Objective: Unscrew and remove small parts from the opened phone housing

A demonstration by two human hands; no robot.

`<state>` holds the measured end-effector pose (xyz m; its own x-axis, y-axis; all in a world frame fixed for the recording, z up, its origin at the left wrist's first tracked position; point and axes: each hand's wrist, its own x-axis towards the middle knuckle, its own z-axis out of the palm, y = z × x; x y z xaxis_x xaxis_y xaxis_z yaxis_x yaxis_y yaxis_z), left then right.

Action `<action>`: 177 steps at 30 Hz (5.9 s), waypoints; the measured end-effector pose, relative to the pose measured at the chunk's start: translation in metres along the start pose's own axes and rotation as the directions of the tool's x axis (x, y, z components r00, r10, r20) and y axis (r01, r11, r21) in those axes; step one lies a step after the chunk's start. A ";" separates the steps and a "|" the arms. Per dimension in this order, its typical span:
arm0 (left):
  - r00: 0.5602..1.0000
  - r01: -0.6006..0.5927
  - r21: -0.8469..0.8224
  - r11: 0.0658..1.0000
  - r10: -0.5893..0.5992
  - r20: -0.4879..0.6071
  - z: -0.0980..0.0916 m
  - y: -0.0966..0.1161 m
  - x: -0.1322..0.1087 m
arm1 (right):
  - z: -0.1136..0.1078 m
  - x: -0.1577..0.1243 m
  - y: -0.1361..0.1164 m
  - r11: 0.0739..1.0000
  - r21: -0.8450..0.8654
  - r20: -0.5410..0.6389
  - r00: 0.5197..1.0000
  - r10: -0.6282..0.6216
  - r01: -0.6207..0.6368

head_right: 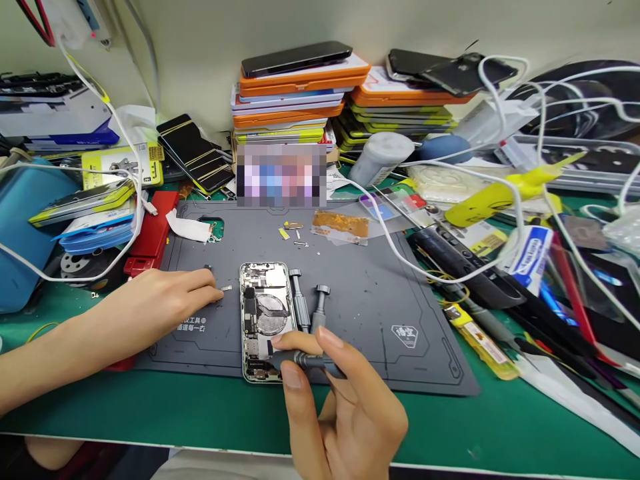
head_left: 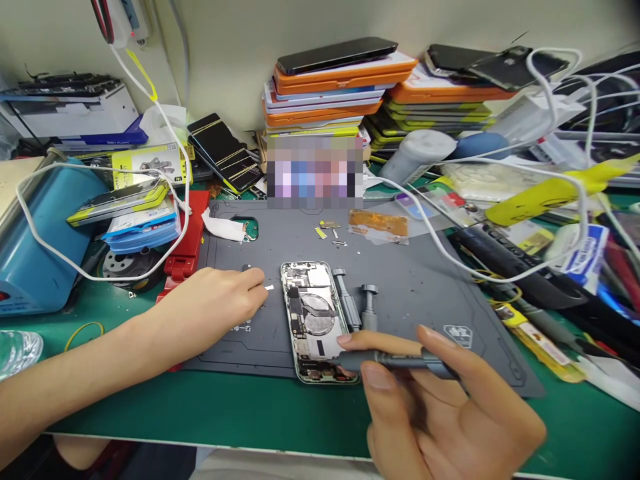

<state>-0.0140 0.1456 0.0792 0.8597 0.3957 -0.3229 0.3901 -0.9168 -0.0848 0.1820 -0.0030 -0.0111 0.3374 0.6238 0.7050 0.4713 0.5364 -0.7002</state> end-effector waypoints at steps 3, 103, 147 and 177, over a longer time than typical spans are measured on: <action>1.000 0.002 -0.021 1.000 -0.002 -0.001 0.002 -0.001 -0.001 | 0.000 0.000 -0.001 1.000 0.001 -0.006 1.000 0.023 -0.023; 0.859 -0.220 -0.161 0.962 0.113 -0.499 0.051 0.024 0.011 | 0.012 0.007 0.003 0.969 -0.232 0.253 0.967 -0.017 0.078; 0.850 -0.218 -0.143 0.965 0.116 -0.513 0.054 0.029 0.014 | 0.009 0.000 -0.002 0.997 -0.022 -0.075 0.995 0.066 -0.068; 0.810 -0.039 0.120 0.992 0.102 -0.578 0.057 0.026 0.011 | -0.021 0.044 0.019 0.648 -0.756 0.332 0.907 0.259 0.091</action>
<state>-0.0130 0.1230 0.0193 0.9263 0.2579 0.2746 0.3139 -0.9313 -0.1845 0.2228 0.0229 0.0095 0.1581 0.8933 0.4206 0.9524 -0.0255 -0.3037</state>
